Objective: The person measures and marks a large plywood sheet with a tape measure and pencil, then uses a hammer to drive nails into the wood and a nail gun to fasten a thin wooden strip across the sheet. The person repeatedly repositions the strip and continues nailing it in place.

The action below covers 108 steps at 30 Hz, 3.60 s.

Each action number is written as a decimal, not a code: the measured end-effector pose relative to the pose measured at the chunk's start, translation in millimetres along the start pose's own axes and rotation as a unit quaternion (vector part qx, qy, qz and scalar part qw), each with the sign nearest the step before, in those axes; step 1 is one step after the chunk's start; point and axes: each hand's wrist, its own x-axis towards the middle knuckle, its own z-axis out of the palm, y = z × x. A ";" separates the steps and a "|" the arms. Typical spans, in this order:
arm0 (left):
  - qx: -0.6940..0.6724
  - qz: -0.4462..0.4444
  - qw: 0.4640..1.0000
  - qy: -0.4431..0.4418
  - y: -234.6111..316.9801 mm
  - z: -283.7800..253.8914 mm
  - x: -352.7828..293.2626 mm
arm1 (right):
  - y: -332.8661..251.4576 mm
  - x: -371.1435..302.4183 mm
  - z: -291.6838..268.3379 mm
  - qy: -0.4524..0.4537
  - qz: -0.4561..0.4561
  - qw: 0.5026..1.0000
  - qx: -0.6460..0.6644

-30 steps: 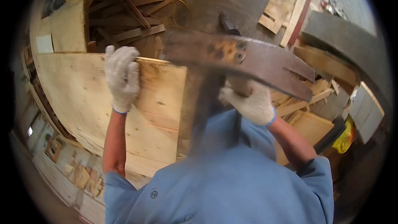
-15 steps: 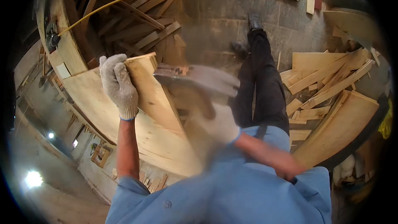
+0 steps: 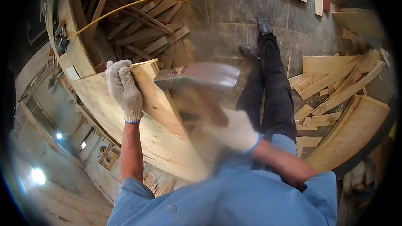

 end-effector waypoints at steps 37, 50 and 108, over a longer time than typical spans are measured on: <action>0.019 -0.028 0.999 0.002 -4.4 -10.5 -5.6 | -310.8 82.2 -7.9 -0.210 0.123 0.901 -0.359; 0.127 -0.422 0.863 0.247 -132.2 -81.2 -1.6 | -275.7 94.3 96.2 -0.124 0.014 0.946 -0.298; 0.060 -0.678 0.729 0.066 -159.4 -66.6 50.0 | -274.1 461.5 666.2 -0.402 0.021 0.872 -0.278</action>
